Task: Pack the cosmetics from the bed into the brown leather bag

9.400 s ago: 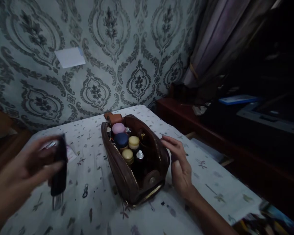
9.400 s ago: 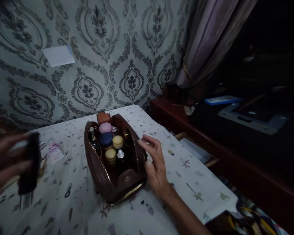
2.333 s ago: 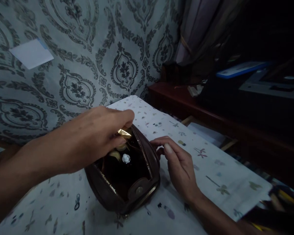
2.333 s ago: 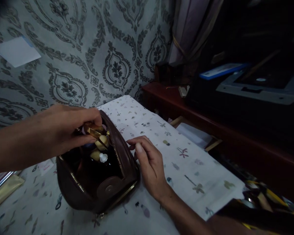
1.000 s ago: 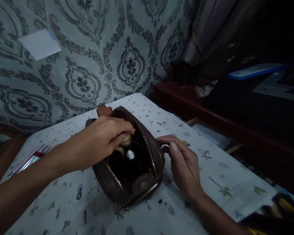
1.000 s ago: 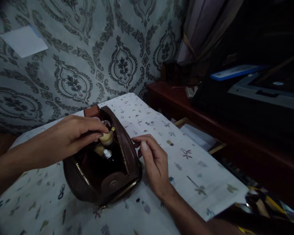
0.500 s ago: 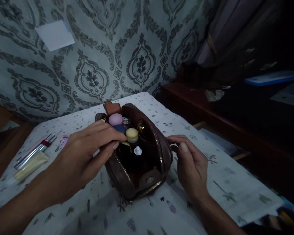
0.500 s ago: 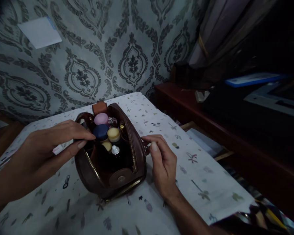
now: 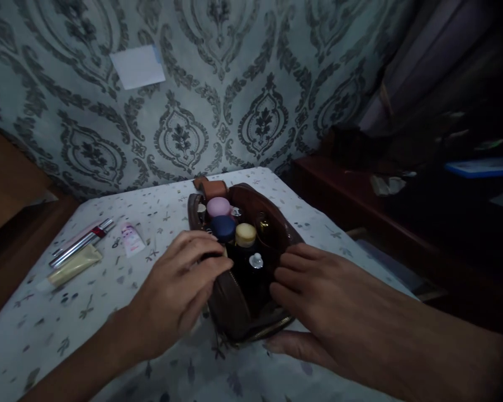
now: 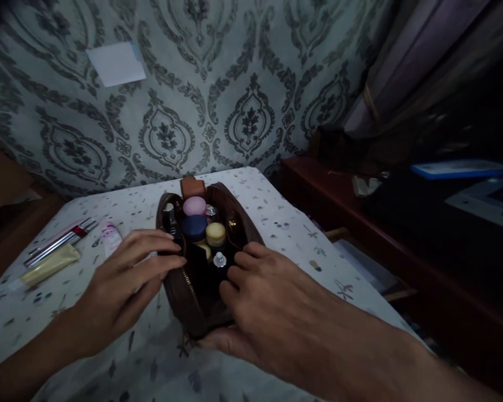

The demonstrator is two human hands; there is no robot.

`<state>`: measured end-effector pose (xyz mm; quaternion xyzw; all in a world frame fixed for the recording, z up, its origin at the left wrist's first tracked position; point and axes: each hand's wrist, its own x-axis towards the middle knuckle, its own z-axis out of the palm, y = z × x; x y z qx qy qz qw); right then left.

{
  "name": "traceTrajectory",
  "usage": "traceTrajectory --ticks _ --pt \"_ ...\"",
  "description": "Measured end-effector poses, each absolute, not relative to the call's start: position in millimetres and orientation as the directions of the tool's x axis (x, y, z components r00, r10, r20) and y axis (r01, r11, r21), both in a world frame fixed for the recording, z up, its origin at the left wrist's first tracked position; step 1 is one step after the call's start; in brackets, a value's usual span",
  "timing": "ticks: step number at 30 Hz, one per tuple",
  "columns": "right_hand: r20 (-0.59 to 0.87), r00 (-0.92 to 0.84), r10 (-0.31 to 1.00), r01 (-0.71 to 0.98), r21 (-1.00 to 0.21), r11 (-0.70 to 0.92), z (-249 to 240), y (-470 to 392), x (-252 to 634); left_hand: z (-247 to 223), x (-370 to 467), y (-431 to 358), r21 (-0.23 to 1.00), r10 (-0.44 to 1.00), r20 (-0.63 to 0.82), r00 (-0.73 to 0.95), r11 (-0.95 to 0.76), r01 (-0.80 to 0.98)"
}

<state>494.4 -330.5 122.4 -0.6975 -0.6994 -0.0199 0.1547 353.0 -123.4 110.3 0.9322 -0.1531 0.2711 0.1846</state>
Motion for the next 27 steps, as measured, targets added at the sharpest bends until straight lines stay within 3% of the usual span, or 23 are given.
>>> traceTrajectory --ticks 3,6,10,13,20,24,27 --pt "0.07 -0.012 0.997 0.988 -0.153 0.023 125 -321 494 105 352 -124 0.232 -0.204 0.601 0.773 -0.881 -0.412" --pt "-0.213 -0.043 0.976 0.997 -0.072 0.028 135 -307 493 100 351 -124 0.236 -0.184 0.619 0.764 -0.884 -0.404" --pt "-0.602 0.024 0.798 0.992 0.116 0.058 153 -278 486 100 349 -123 0.216 -0.19 0.647 0.739 -0.883 -0.417" --pt "-0.734 0.062 0.676 0.989 0.137 0.058 161 -259 480 101 348 -121 0.201 -0.211 0.635 0.743 -0.883 -0.424" --pt "-0.78 0.109 0.616 0.989 0.15 0.014 164 -245 472 97 346 -116 0.184 -0.223 0.663 0.715 -0.877 -0.444" --pt "-0.685 0.085 0.724 0.985 0.168 0.043 148 -264 488 92 345 -115 0.193 -0.205 0.705 0.68 -0.866 -0.461" --pt "-0.543 0.049 0.838 0.997 0.083 -0.004 111 -282 505 90 344 -115 0.189 -0.186 0.698 0.692 -0.884 -0.428"
